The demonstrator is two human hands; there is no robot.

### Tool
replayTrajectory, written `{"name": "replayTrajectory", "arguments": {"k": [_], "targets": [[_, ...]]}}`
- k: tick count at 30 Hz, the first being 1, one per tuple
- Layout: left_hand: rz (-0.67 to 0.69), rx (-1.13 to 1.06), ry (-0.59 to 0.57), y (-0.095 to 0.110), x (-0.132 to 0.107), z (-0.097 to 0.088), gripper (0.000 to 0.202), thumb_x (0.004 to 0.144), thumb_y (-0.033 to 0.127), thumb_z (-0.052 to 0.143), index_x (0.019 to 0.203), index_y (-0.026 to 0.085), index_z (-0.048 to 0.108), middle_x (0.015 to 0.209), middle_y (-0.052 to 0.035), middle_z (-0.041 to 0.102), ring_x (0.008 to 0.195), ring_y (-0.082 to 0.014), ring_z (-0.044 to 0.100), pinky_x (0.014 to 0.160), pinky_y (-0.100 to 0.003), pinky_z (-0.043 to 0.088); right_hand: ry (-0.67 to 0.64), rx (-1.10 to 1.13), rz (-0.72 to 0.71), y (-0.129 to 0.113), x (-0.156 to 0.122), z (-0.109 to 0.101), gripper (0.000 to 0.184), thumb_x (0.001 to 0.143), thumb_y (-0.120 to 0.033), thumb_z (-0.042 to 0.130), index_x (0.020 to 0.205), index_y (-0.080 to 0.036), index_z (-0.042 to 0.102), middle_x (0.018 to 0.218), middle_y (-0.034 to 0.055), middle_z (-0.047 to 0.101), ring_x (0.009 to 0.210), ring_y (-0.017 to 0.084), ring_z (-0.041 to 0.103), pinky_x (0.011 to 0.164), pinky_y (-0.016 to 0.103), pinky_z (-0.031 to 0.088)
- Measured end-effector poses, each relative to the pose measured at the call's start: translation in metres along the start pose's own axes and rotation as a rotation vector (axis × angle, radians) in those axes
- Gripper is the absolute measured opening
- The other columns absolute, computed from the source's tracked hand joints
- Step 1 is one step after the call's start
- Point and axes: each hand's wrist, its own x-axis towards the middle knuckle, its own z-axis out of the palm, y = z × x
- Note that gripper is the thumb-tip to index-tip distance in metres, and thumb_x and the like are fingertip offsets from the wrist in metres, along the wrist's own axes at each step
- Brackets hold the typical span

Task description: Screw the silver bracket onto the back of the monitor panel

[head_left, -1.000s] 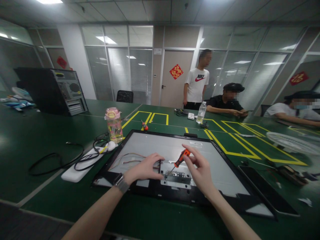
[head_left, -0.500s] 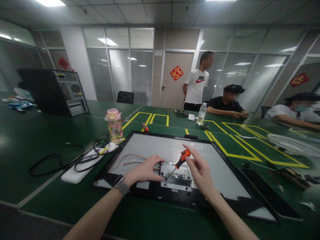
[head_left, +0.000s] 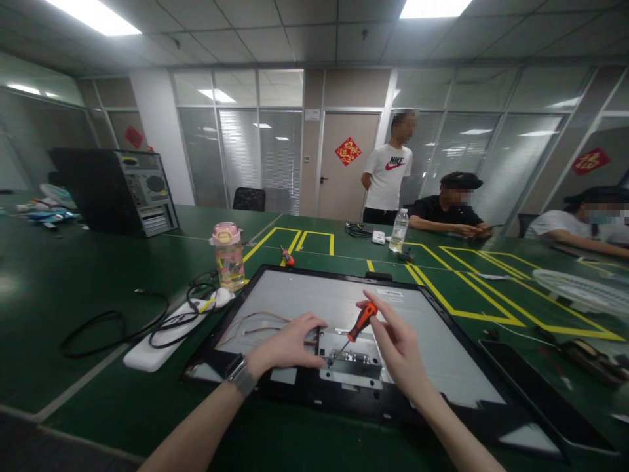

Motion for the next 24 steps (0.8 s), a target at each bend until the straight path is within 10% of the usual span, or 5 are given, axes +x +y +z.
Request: {"name": "replayTrajectory", "arguments": {"k": [24], "targets": [[0.000,-0.015,0.001,0.0013,0.0010,0.0004,0.059,0.065,0.030,0.076,0.120,0.023,0.056,0.117,-0.0055,0.053,0.109,-0.0244,0.052,0.095,-0.033,0.042,0.002,0.103,0.056,0.0015,0.0016,-0.0003,0.025,0.087,-0.030,0.059,0.110,-0.023,0.065,0.095,0.0053,0.064,0.060,0.012,0.060,0.052,0.024,0.047]]}}
